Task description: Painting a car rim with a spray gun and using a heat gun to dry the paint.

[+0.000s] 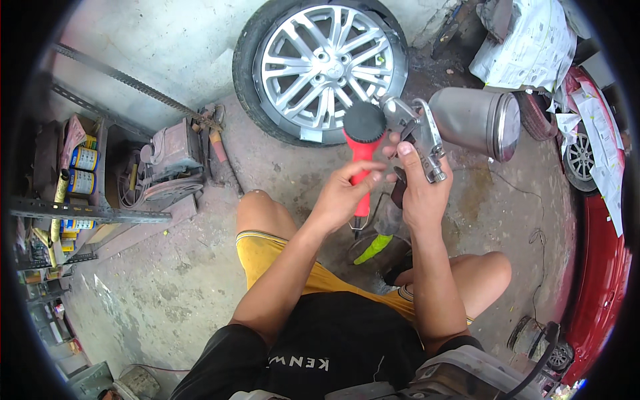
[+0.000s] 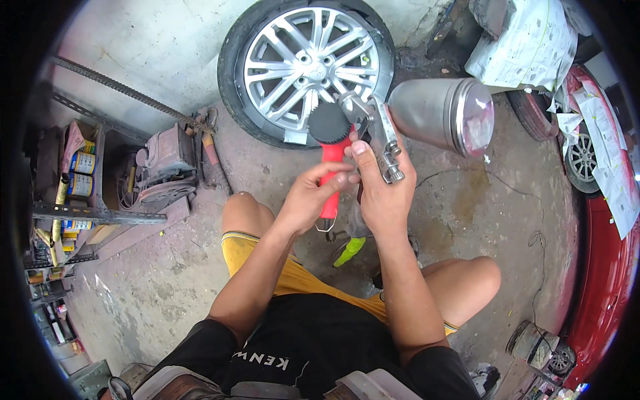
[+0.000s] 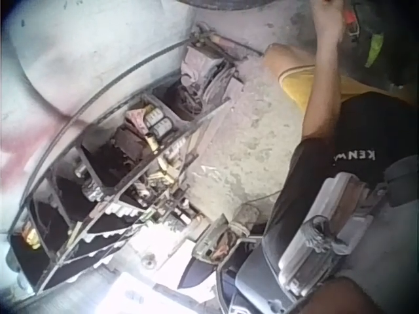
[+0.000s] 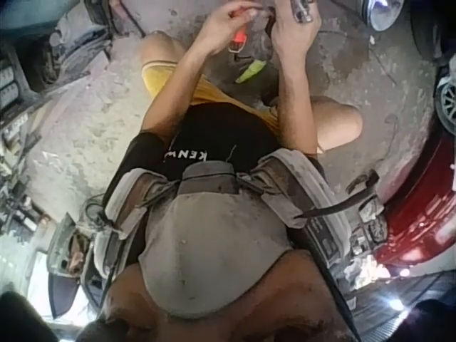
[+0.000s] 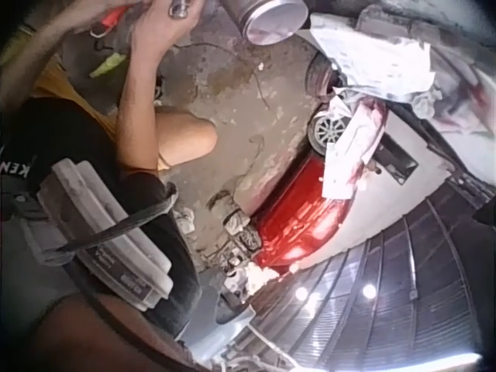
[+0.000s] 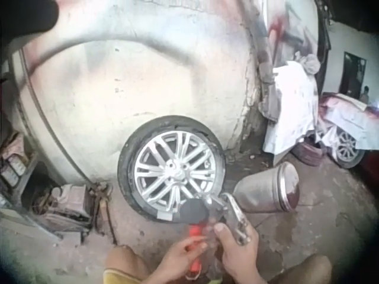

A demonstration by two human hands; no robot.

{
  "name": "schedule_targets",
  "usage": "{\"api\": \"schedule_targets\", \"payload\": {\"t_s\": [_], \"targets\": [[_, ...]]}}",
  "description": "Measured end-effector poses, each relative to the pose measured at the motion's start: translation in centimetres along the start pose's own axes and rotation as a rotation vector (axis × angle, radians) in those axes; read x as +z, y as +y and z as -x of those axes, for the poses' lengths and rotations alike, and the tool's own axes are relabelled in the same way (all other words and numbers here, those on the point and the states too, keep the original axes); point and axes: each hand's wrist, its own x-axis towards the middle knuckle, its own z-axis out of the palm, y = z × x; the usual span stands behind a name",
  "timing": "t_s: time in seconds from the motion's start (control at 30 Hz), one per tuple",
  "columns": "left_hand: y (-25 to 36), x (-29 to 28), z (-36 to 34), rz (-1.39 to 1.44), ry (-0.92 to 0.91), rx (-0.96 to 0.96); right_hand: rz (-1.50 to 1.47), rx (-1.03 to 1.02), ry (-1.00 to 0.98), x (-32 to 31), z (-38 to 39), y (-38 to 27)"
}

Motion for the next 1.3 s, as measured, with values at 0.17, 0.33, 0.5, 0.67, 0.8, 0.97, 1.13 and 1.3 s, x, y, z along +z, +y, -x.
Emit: {"api": "schedule_targets", "payload": {"t_s": [0.17, 0.33, 0.5, 0.67, 0.8, 0.97, 1.13, 1.3], "targets": [[-1.4, 2.4, 0.5, 0.232, -0.074, -0.086, -0.037, 0.054, 0.003, -0.8, -0.6, -0.5], [-1.8, 1.7, 0.7, 0.171, -0.162, -0.153, -0.126, 0.134, 0.026, -1.3, -1.0, -0.8], [-2.6, 1.8, 1.0, 0.028, -0.076, -0.032, -0.145, 0.106, -0.02, -1.1, -1.5, -0.6], [-2.2, 1.6, 1.5, 0.11, -0.083, -0.079, -0.168, 0.105, -0.067, -0.3, -1.2, -0.4], [-1.9, 1.5, 1.7, 0.099, -0.069, -0.055, -0.114, 0.109, -0.07, -0.2, -1.2, 0.3], [-1.9, 0.5, 2.5, 0.04, -0.047, -0.047, -0.113, 0.109, -0.056, 0.4, -0.8, -0.2], [-1.9, -2.4, 5.8, -0.562, 0.123, 0.289, 0.127, 0.147, -0.007, -2.6, -3.4, 0.4], [-0.4, -5.0, 8.8, -0.169, 0.356, 0.071, 0.169, 0.333, -0.153, -3.0, -4.0, 6.6]]}}
